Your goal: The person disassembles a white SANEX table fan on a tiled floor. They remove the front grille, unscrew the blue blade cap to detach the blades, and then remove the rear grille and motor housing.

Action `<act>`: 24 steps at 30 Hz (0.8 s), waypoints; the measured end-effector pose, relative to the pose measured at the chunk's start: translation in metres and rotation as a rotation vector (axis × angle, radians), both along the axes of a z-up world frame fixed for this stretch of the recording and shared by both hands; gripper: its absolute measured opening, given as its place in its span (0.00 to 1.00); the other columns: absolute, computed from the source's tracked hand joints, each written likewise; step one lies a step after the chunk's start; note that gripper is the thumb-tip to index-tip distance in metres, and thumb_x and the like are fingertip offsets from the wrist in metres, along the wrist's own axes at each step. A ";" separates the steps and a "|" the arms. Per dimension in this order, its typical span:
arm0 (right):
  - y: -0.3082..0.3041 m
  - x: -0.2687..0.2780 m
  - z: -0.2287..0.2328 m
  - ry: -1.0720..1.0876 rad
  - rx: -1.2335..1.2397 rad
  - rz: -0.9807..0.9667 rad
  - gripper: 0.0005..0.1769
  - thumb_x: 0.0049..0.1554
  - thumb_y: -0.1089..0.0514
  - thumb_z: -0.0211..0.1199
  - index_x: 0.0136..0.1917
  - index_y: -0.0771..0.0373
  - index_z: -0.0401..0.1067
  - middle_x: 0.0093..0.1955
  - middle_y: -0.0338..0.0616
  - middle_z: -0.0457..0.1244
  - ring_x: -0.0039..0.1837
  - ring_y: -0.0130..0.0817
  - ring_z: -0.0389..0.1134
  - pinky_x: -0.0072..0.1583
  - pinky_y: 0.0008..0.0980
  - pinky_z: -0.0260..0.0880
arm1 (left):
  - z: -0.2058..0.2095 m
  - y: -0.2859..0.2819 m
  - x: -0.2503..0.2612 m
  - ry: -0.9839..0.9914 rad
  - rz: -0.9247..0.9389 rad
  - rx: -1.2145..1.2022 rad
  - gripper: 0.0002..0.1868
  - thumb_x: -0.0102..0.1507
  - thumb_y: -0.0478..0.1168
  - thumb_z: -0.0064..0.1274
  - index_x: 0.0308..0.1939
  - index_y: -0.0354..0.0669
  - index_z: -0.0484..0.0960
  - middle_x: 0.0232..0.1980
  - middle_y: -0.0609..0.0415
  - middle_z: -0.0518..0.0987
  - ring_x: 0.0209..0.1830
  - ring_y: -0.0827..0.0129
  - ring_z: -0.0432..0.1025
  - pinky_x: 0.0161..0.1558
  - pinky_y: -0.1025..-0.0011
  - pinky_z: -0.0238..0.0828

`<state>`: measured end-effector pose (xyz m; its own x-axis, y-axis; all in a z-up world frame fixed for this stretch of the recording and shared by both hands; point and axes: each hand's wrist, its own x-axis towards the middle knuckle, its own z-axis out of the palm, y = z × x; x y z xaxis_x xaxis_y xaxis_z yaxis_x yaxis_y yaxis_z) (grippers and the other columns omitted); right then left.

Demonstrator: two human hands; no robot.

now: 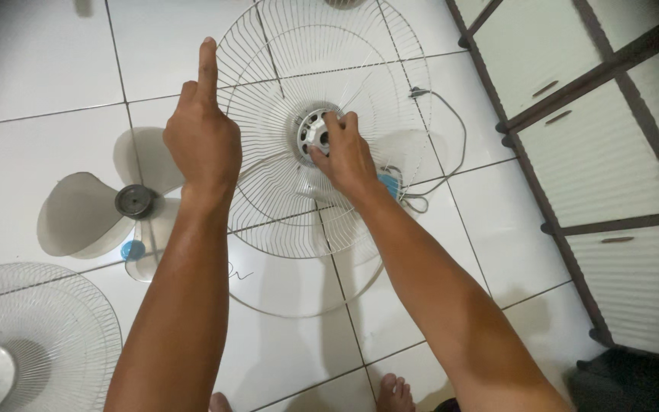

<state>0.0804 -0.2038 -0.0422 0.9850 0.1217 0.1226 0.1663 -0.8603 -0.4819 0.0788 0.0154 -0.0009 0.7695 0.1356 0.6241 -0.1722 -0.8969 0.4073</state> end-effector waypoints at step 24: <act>-0.004 -0.006 0.015 0.009 -0.013 0.010 0.40 0.48 0.52 0.74 0.68 0.64 0.60 0.66 0.59 0.55 0.62 0.56 0.65 0.60 0.48 0.70 | 0.012 -0.008 -0.004 0.029 -0.001 -0.010 0.44 0.57 0.20 0.49 0.76 0.56 0.70 0.35 0.51 0.79 0.24 0.60 0.72 0.26 0.60 0.70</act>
